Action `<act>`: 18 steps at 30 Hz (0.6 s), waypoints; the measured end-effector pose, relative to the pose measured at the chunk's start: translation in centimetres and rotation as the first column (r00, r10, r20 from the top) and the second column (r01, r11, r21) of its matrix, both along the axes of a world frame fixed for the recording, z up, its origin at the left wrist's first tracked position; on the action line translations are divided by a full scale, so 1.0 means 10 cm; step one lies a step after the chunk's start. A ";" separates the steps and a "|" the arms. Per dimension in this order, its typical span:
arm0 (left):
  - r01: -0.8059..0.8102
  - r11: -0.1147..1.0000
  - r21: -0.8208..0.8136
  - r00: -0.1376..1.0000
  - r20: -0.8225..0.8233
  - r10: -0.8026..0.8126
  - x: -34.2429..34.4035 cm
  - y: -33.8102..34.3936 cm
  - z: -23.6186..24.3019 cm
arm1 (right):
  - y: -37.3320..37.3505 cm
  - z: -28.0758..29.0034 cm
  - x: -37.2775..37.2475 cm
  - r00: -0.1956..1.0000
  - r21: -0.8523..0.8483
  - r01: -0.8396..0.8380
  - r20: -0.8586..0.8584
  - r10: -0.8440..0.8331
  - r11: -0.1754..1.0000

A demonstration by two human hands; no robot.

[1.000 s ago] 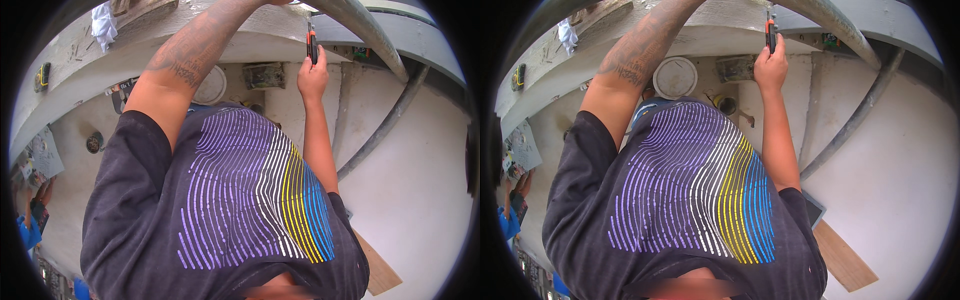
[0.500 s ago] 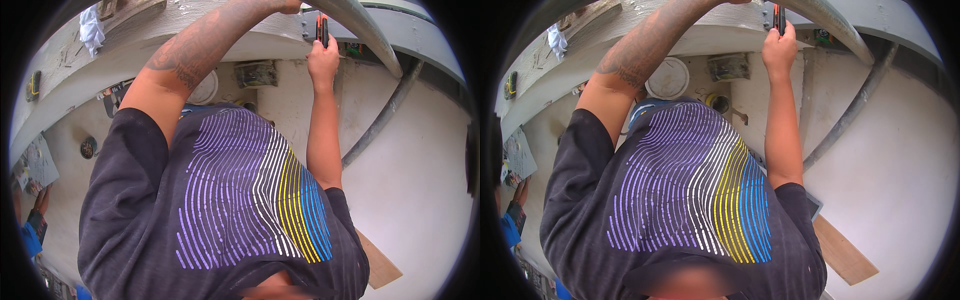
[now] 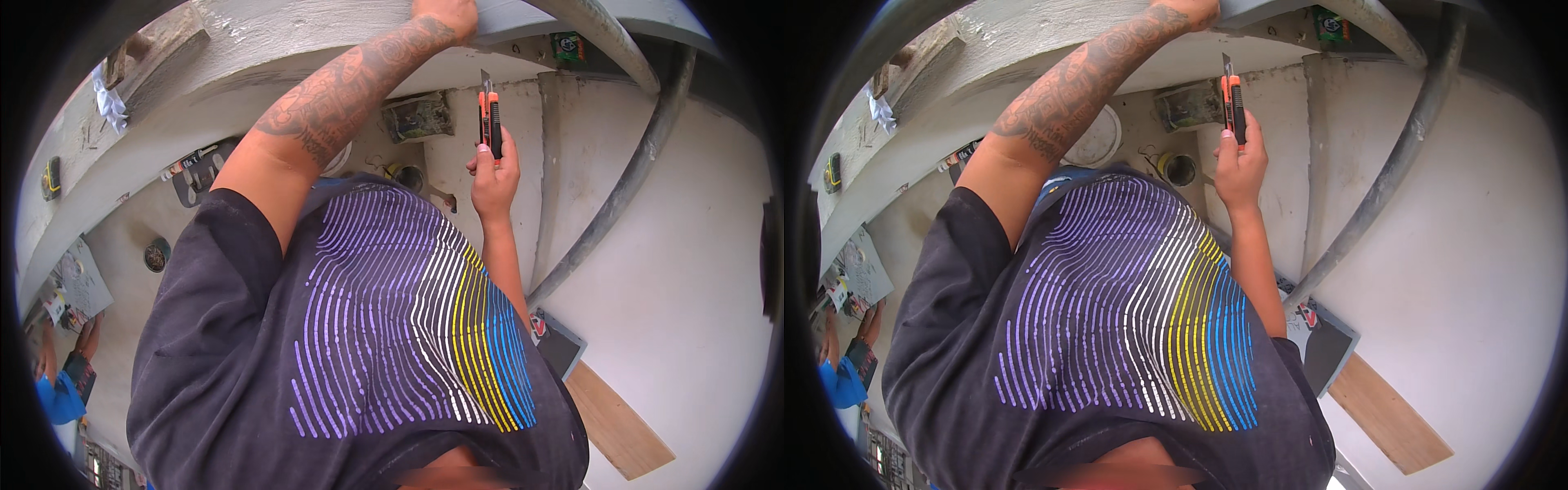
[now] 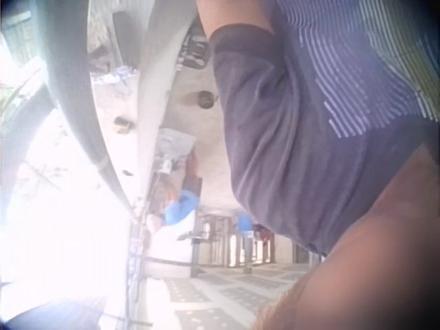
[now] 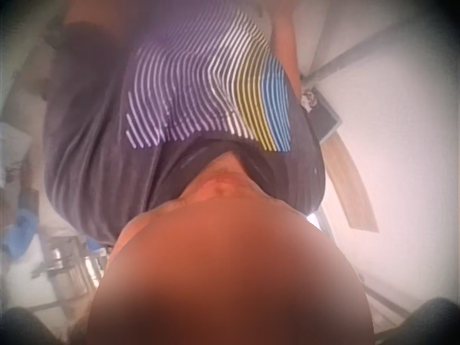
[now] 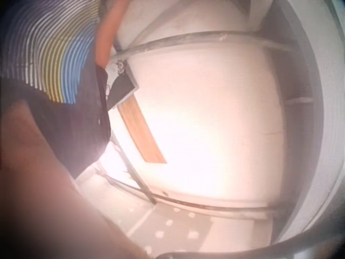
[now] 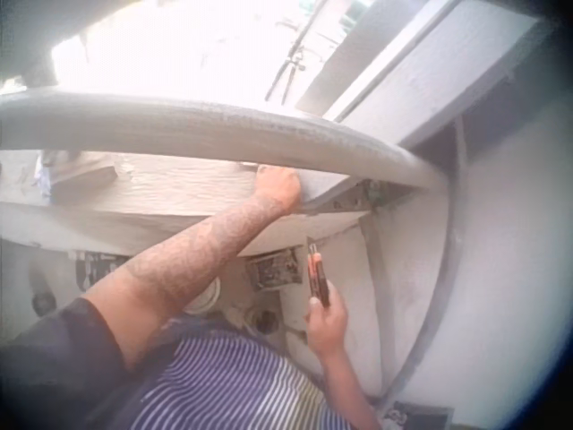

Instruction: The person applies masking tape along the edge of a curved metal beam on a balcony, smoothing it with their hands and cutting it with a utility knife. They wipe the surface with a cloth and continue taping along the beam's length.

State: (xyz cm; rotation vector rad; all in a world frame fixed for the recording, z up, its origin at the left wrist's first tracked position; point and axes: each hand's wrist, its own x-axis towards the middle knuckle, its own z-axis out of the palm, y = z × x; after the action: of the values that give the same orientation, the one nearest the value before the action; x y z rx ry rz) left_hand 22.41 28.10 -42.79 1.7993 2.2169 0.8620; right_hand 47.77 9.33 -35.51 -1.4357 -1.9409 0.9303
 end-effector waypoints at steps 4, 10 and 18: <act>-0.050 0.997 -0.050 0.998 -0.032 0.049 -0.05 0.05 -0.02 | -0.06 -0.10 0.08 1.000 -0.022 -0.024 -0.017 0.023 0.999; -0.125 0.992 0.009 0.992 0.010 0.124 -0.01 0.11 -0.08 | -0.06 -0.08 0.06 0.998 -0.075 -0.048 -0.047 0.044 0.996; -0.127 0.986 0.112 0.992 0.015 0.126 -0.08 -0.08 -0.12 | -0.04 -0.16 0.10 0.992 -0.075 -0.060 -0.114 0.051 0.995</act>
State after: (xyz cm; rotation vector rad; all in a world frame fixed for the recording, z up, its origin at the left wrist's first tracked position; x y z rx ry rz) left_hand 21.63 27.33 -43.98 1.7129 2.3430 1.0362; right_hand 48.79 8.94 -37.09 -1.3478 -1.8890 1.1004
